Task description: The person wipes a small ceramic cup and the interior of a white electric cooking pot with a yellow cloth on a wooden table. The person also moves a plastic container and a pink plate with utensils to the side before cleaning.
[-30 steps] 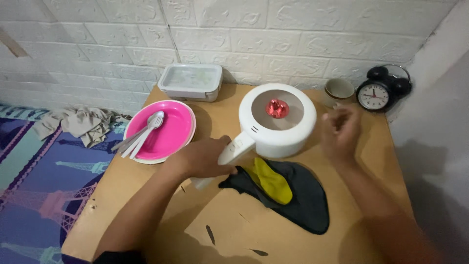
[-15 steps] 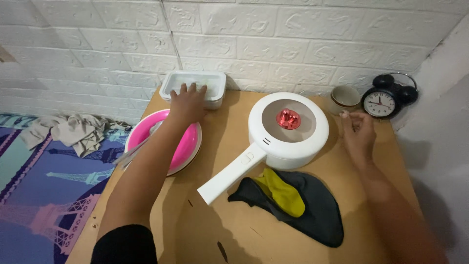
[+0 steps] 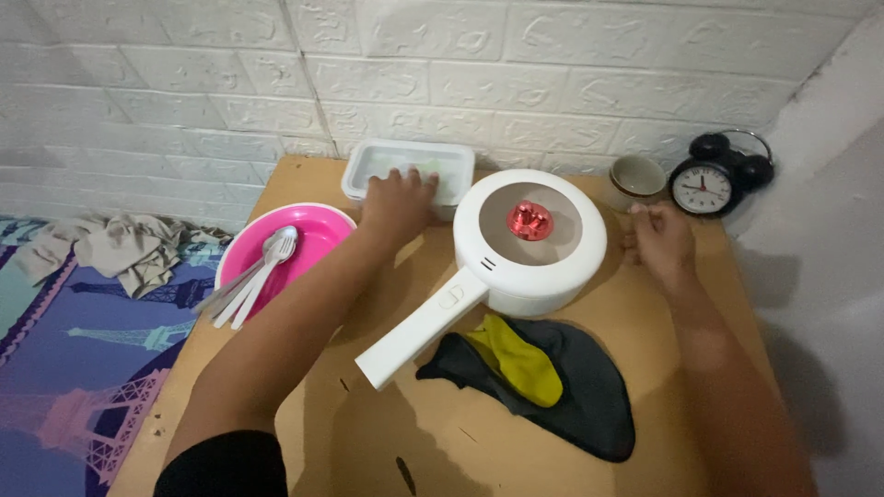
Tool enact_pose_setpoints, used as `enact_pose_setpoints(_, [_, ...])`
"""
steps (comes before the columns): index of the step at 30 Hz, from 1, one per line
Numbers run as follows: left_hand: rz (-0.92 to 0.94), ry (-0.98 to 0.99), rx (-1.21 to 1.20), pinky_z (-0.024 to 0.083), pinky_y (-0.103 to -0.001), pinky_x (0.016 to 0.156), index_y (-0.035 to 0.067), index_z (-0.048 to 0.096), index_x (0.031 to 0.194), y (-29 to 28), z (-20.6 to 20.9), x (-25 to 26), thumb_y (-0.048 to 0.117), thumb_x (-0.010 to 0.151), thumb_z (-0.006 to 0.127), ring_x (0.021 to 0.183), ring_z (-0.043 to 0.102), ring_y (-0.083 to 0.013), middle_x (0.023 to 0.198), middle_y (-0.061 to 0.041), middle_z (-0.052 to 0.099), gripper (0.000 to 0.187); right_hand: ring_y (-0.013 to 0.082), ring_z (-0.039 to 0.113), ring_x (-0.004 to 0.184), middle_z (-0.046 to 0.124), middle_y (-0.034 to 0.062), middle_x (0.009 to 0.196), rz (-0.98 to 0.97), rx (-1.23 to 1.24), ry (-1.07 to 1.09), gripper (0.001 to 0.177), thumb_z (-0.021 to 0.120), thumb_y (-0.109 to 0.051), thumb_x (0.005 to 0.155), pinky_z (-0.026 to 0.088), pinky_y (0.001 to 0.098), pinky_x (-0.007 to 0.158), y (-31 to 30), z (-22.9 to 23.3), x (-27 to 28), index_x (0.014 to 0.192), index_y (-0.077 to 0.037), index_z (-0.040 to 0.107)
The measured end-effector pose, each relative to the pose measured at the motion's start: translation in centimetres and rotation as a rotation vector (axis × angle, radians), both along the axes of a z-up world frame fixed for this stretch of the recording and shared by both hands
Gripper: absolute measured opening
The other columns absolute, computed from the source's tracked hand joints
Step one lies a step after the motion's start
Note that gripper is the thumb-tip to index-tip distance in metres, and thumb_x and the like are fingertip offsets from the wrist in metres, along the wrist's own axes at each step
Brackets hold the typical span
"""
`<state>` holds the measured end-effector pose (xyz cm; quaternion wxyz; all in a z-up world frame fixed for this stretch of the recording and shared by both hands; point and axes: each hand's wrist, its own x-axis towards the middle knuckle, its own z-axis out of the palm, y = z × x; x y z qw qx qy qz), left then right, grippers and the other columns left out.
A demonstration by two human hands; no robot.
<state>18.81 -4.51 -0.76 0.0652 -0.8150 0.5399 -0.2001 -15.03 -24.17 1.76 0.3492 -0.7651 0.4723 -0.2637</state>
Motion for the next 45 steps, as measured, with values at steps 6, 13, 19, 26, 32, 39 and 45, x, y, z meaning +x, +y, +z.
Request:
enact_pose_setpoints(6, [-0.047, 0.008, 0.034, 0.054, -0.054, 0.068, 0.023, 0.064, 0.140, -2.0, 1.0, -3.5, 0.050, 0.095, 0.064, 0.093, 0.070, -0.0375, 0.108, -0.014, 0.072, 0.053, 0.0389, 0.061, 0.123, 0.070, 0.0215, 0.124, 0.027, -0.033, -0.098, 0.036, 0.061, -0.031, 0.105, 0.046, 0.0535, 0.105, -0.6, -1.0, -1.1, 0.123, -0.002, 0.071])
enact_pose_setpoints(13, [-0.202, -0.092, -0.031, 0.054, -0.048, 0.064, 0.019, 0.072, 0.127, -2.0, 0.4, -7.2, 0.049, 0.090, 0.067, 0.081, 0.070, -0.0339, 0.093, -0.013, 0.071, 0.048, 0.0359, 0.062, 0.115, 0.069, 0.0229, 0.113, 0.129, 0.083, -0.174, 0.053, 0.058, -0.050, 0.108, 0.044, 0.0518, 0.101, 0.5, 0.1, -2.2, 0.113, 0.001, 0.070])
enact_pose_setpoints(19, [-0.382, -0.048, -0.041, 0.055, -0.045, 0.065, 0.018, 0.072, 0.126, 1.1, 3.6, -12.1, 0.046, 0.090, 0.069, 0.082, 0.071, -0.0351, 0.095, -0.015, 0.072, 0.046, 0.0329, 0.061, 0.101, 0.067, 0.0205, 0.100, 0.097, 0.167, -0.138, 0.055, 0.054, -0.050, 0.110, 0.045, 0.0497, 0.095, 6.5, 4.6, -5.0, 0.104, 0.002, 0.069])
enact_pose_setpoints(26, [-0.073, 0.411, 0.112, 0.036, -0.072, 0.107, 0.029, 0.053, 0.152, 4.3, 8.4, -12.4, 0.073, 0.077, 0.072, 0.146, 0.034, -0.0556, 0.162, -0.023, 0.036, 0.090, 0.0344, 0.063, 0.112, 0.068, 0.0242, 0.115, 0.098, 0.249, -0.306, 0.041, 0.050, -0.035, 0.115, 0.048, 0.0528, 0.102, 7.4, 2.8, -8.8, 0.121, 0.003, 0.066])
enact_pose_setpoints(32, [-0.158, 0.736, 0.060, 0.055, -0.061, 0.094, 0.018, 0.049, 0.155, 0.6, 7.6, -12.1, 0.056, 0.081, 0.078, 0.117, 0.063, -0.0579, 0.159, -0.038, 0.028, 0.088, 0.0403, 0.061, 0.120, 0.064, 0.0292, 0.118, 0.213, 0.101, -0.327, 0.041, 0.043, -0.031, 0.117, 0.044, 0.0607, 0.106, 6.5, 5.4, -7.4, 0.124, 0.008, 0.056])
enact_pose_setpoints(39, [-0.166, 0.729, -0.071, 0.058, -0.057, 0.093, 0.021, 0.055, 0.150, -8.3, 3.6, -13.4, 0.064, 0.071, 0.082, 0.115, 0.067, -0.0528, 0.159, -0.028, 0.034, 0.094, 0.0296, 0.072, 0.104, 0.075, 0.0252, 0.102, 0.301, -0.116, -0.415, 0.023, 0.048, -0.016, 0.114, 0.050, 0.0434, 0.100, 3.1, 3.6, -4.3, 0.116, 0.004, 0.061])
enact_pose_setpoints(45, [-0.218, 0.745, -0.175, 0.059, -0.059, 0.093, 0.004, 0.057, 0.145, -12.0, 3.6, -13.5, 0.062, 0.067, 0.087, 0.116, 0.066, -0.0536, 0.154, -0.034, 0.037, 0.101, 0.0211, 0.066, 0.103, 0.074, 0.0196, 0.106, 0.247, -0.148, -0.456, 0.019, 0.049, -0.015, 0.116, 0.047, 0.0423, 0.101, 0.4, 2.7, -3.1, 0.111, 0.000, 0.059])
